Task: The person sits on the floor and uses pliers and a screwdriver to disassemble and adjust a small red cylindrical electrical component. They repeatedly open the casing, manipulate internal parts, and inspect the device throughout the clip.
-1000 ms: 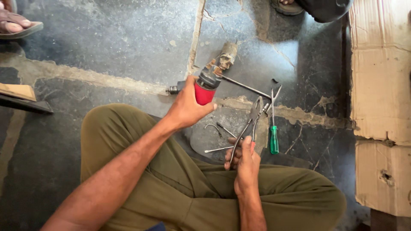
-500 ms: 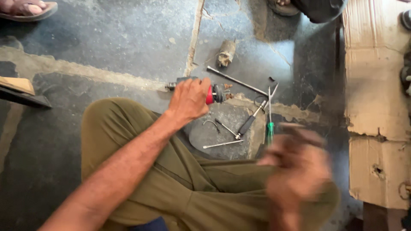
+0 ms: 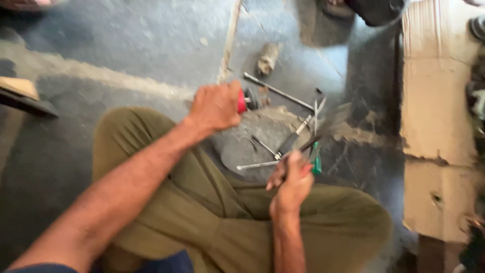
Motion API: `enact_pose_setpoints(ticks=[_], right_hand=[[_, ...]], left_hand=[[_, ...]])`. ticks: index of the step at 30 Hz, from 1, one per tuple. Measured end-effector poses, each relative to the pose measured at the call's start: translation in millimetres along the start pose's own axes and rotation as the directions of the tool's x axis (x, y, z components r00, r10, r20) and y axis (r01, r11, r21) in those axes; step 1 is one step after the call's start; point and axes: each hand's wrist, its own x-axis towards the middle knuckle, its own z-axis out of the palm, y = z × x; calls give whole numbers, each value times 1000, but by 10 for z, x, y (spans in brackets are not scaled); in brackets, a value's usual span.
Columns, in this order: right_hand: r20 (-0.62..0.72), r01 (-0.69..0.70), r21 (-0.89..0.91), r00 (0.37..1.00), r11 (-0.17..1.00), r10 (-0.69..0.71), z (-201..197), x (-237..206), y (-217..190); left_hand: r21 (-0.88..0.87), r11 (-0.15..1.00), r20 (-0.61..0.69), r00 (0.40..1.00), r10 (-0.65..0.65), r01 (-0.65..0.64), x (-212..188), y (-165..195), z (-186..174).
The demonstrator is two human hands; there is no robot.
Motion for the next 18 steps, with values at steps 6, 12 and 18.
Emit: enact_pose_setpoints(ticks=[6, 12, 18], right_hand=[[-49, 556, 269, 824, 787, -565, -318, -245, -1850], [-5, 505, 168, 859, 847, -511, 407, -388, -1421], [26, -348, 86, 937, 933, 347, 147, -88, 207]], left_hand=[[-26, 994, -42, 994, 103, -104, -52, 9, 70], [-29, 981, -73, 979, 188, -190, -58, 116, 77], [24, 999, 31, 999, 26, -27, -124, 18, -95]])
